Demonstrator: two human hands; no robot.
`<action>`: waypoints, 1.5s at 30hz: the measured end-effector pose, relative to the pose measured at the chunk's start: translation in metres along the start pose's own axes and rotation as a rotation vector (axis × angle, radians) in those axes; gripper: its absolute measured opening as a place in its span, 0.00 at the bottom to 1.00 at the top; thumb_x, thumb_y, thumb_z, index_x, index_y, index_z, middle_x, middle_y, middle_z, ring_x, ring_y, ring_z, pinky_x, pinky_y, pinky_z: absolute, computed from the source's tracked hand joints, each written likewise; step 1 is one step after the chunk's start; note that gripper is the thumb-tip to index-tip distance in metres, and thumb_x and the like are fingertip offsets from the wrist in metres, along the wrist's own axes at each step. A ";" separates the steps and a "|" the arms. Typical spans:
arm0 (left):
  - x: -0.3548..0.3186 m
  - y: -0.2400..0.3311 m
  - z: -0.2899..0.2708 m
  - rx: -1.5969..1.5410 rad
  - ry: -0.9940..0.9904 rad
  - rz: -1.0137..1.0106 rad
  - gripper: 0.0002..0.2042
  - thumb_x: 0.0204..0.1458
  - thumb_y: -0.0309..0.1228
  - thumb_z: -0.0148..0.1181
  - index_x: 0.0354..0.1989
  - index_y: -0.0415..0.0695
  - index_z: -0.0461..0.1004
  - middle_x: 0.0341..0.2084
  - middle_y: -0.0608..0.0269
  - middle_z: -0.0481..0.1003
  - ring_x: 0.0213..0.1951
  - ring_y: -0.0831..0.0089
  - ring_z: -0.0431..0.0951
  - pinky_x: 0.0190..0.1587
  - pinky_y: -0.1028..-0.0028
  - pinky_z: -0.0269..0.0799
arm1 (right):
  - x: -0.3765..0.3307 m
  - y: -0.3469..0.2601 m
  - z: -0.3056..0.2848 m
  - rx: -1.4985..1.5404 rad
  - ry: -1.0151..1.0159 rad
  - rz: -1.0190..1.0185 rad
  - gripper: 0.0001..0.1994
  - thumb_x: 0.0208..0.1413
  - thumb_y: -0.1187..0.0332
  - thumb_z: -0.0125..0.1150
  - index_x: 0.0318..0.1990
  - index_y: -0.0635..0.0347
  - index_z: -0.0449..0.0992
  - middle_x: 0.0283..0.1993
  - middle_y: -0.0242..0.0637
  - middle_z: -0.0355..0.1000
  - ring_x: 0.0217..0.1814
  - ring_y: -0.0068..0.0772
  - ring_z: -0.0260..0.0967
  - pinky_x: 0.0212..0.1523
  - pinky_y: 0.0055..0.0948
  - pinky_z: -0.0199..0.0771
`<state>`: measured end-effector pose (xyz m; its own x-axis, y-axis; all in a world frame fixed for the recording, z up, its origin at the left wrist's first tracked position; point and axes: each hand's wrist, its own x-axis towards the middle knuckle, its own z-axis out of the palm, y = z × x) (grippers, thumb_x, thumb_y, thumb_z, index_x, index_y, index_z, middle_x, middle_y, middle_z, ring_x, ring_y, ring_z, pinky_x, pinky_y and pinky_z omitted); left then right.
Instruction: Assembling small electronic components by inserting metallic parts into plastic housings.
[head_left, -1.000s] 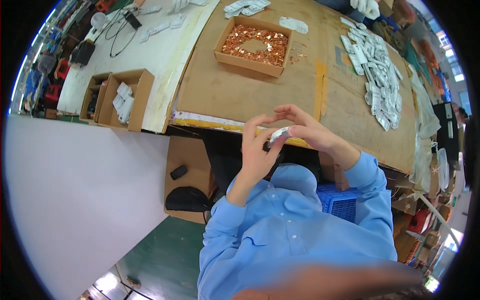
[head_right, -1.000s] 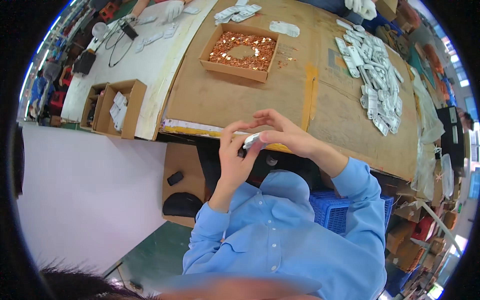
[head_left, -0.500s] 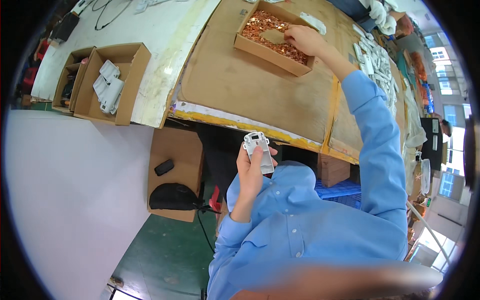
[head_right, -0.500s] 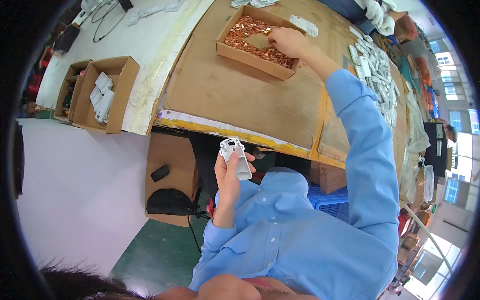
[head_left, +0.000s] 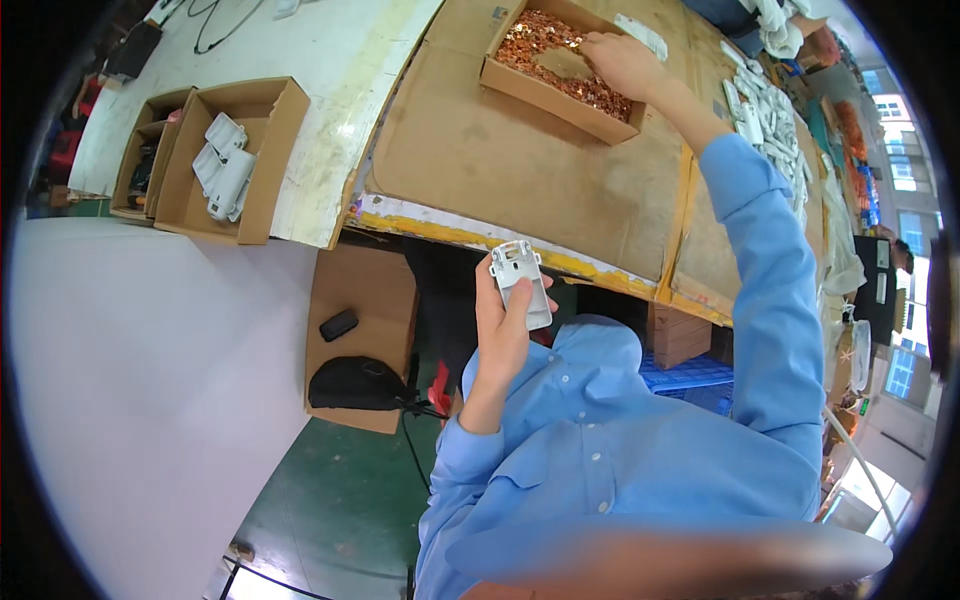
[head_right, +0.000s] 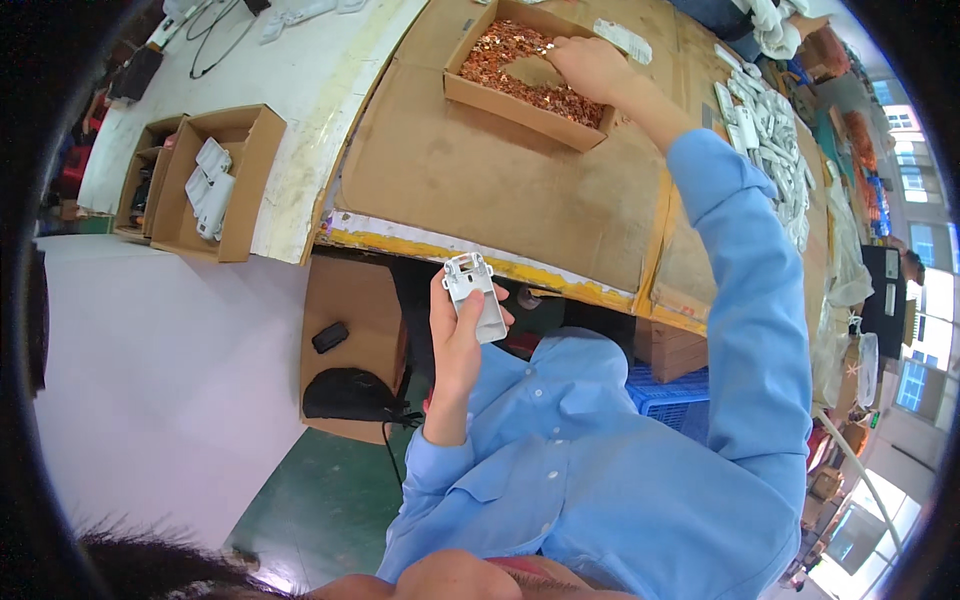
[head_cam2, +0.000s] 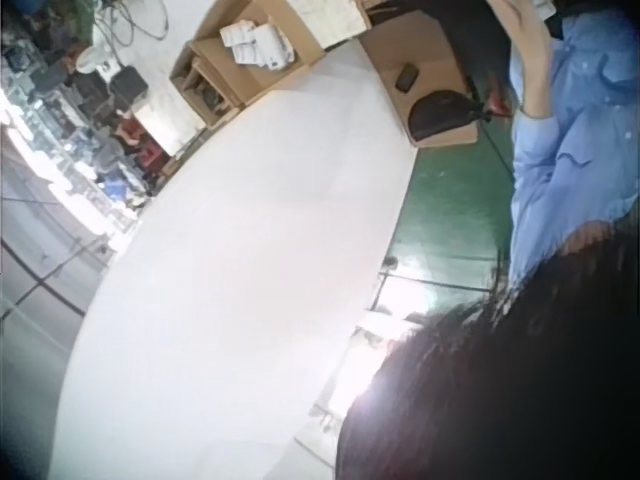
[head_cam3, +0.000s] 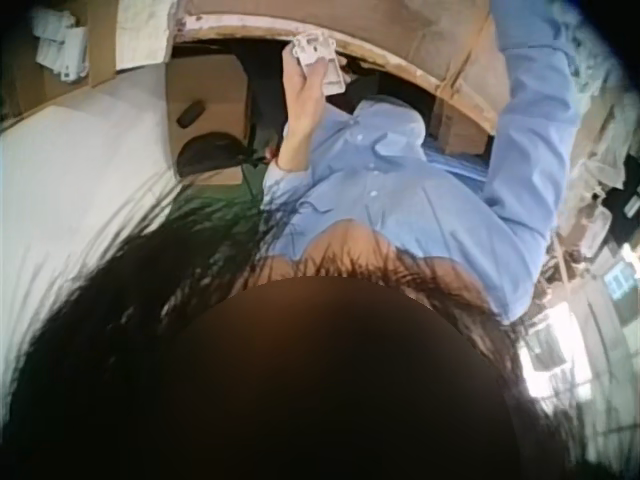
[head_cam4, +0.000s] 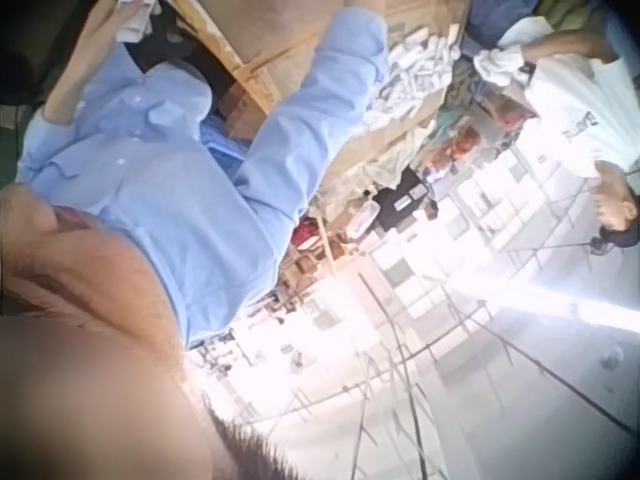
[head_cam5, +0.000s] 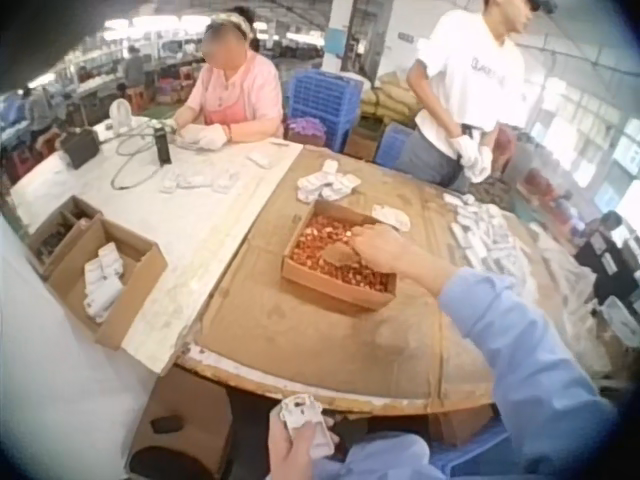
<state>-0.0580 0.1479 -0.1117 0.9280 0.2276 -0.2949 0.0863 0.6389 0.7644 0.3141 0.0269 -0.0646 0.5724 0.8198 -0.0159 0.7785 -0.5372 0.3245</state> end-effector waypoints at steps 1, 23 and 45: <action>0.000 0.000 0.002 0.015 -0.003 -0.001 0.19 0.62 0.30 0.49 0.59 0.39 0.55 0.36 0.54 0.75 0.30 0.73 0.76 0.33 0.74 0.76 | -0.009 0.001 -0.008 0.105 0.022 0.022 0.04 0.54 0.74 0.53 0.36 0.61 0.72 0.41 0.41 0.70 0.46 0.45 0.72 0.44 0.41 0.73; -0.040 -0.019 0.115 0.819 -0.291 0.219 0.13 0.63 0.29 0.49 0.53 0.37 0.63 0.38 0.63 0.73 0.40 0.78 0.71 0.43 0.76 0.69 | -0.276 -0.150 -0.091 0.816 0.536 0.146 0.04 0.51 0.70 0.60 0.32 0.57 0.72 0.31 0.36 0.66 0.33 0.41 0.69 0.32 0.38 0.69; -0.051 -0.021 0.119 0.756 -0.309 0.167 0.13 0.65 0.31 0.40 0.45 0.37 0.70 0.27 0.61 0.76 0.23 0.79 0.76 0.26 0.81 0.72 | -0.294 -0.142 -0.095 1.436 0.262 0.362 0.10 0.50 0.71 0.65 0.30 0.62 0.68 0.21 0.30 0.65 0.23 0.19 0.62 0.24 0.23 0.62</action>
<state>-0.0640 0.0357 -0.0445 0.9984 -0.0065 -0.0569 0.0563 -0.0758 0.9955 0.0109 -0.1193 -0.0166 0.8436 0.5318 0.0747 0.2803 -0.3174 -0.9059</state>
